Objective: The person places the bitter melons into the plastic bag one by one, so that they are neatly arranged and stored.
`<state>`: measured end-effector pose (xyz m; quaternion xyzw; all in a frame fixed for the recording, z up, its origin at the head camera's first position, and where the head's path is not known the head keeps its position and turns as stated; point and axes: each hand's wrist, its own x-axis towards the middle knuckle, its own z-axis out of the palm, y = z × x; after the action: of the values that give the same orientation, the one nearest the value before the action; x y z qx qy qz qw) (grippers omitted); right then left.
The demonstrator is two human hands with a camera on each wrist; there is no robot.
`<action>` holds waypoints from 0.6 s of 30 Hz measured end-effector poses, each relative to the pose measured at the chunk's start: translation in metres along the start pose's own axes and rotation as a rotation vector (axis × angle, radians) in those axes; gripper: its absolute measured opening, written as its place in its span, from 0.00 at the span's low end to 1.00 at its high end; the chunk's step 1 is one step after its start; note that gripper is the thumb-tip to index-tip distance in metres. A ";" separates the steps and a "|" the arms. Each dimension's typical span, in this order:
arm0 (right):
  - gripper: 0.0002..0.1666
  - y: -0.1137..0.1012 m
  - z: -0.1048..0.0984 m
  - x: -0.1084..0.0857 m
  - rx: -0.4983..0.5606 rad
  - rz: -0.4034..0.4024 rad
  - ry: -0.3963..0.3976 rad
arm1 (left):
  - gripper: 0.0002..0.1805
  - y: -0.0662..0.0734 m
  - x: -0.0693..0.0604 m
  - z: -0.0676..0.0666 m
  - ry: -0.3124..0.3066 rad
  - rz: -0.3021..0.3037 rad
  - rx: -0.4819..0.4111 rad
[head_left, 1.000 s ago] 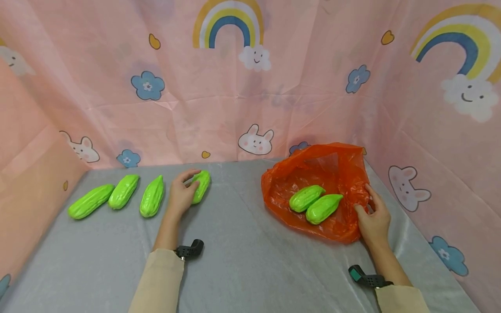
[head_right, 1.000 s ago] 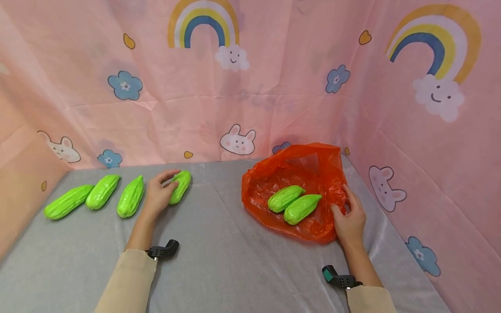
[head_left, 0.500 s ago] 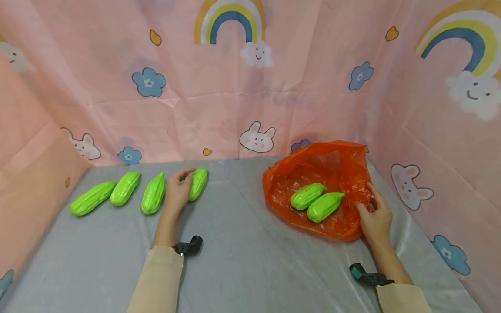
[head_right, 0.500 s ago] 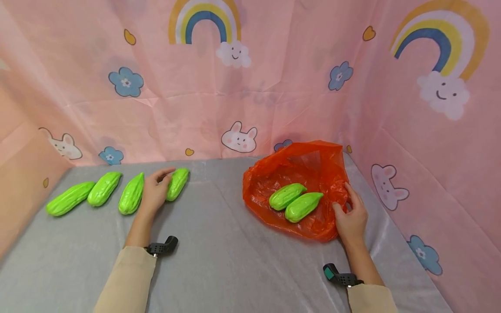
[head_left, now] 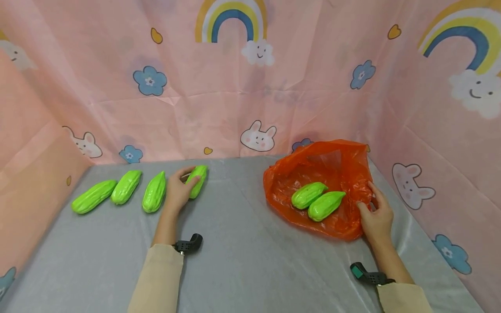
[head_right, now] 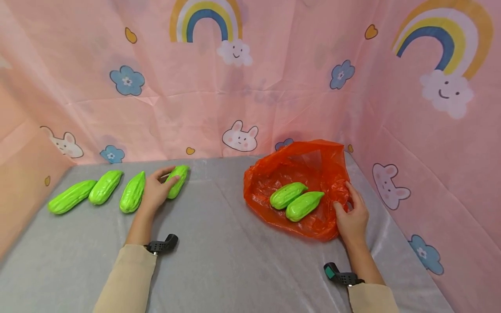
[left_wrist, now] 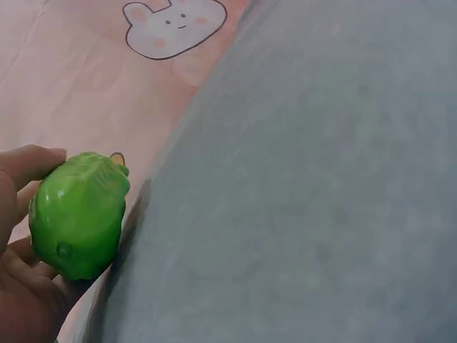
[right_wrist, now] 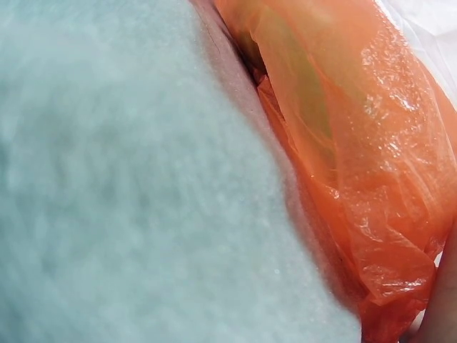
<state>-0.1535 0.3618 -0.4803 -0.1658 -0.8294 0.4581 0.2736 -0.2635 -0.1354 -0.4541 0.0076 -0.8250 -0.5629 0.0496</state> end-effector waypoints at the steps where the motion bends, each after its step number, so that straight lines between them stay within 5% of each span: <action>1: 0.36 0.000 0.000 0.000 0.000 -0.002 0.002 | 0.24 0.001 0.000 0.000 0.016 -0.017 -0.040; 8: 0.36 -0.002 -0.001 -0.001 -0.020 -0.012 0.014 | 0.26 0.010 -0.002 0.001 0.048 -0.123 -0.218; 18: 0.36 -0.002 0.000 0.000 -0.017 -0.005 0.002 | 0.26 0.005 -0.002 0.006 -0.007 -0.088 -0.194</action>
<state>-0.1533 0.3605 -0.4787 -0.1667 -0.8332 0.4503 0.2742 -0.2622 -0.1283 -0.4516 0.0371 -0.7657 -0.6418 0.0225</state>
